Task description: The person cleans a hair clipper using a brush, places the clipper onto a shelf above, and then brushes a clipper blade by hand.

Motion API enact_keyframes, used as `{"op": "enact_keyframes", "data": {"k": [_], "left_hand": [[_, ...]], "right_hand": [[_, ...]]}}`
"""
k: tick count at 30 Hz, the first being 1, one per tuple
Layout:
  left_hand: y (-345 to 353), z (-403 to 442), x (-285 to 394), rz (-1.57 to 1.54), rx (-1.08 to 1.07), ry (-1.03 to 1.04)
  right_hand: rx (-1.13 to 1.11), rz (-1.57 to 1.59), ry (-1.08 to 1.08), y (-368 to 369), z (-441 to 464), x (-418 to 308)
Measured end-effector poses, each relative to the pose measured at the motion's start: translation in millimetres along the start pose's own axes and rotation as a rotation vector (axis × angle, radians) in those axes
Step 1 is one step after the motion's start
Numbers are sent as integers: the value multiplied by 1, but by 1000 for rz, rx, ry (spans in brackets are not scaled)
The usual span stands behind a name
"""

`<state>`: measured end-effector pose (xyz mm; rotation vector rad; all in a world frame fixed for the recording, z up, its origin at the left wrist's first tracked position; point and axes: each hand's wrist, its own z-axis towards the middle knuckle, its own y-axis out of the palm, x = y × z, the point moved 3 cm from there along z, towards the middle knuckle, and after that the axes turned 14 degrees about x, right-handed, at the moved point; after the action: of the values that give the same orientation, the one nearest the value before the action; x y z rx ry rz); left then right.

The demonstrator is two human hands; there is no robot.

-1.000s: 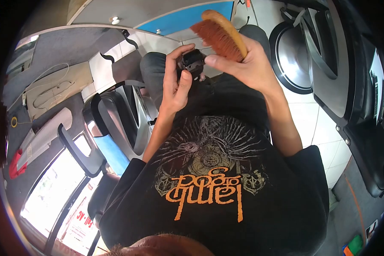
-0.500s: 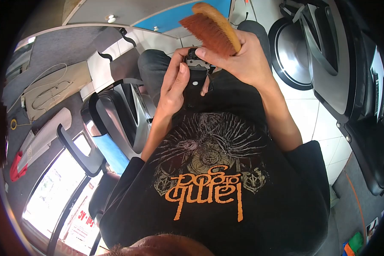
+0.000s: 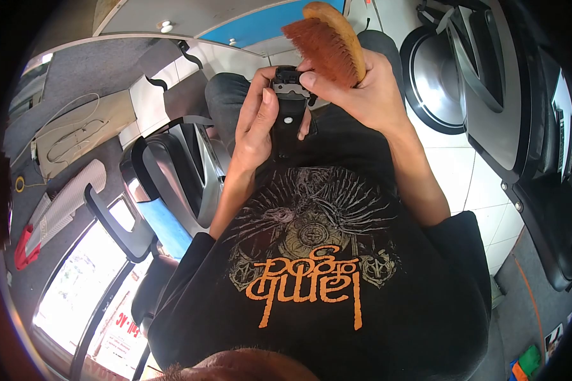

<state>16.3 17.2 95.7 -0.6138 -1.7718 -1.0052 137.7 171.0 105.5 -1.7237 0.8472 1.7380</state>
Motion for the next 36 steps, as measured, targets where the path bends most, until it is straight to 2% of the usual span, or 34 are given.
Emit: {"op": "enact_keyframes", "data": {"k": [7,13,16,19,22,36], "left_hand": [[-7,3,-6,74,-7,36],[6,-2,9,66,23,82],[3,-3,6,204,42,222],[0,4,11,380,50,494],[-1,6,20,519,48,651],[0,6,28,555,73,776]], "right_hand": [[24,-5,28,-2,-2,5],[44,31,-121,-2,-3,4],[16,83,-93,0,-5,-3],[15,109,1,0,-5,-9],[11,97,-104,1,-4,-8],[-23,111,-264,-3,-4,3]]}}
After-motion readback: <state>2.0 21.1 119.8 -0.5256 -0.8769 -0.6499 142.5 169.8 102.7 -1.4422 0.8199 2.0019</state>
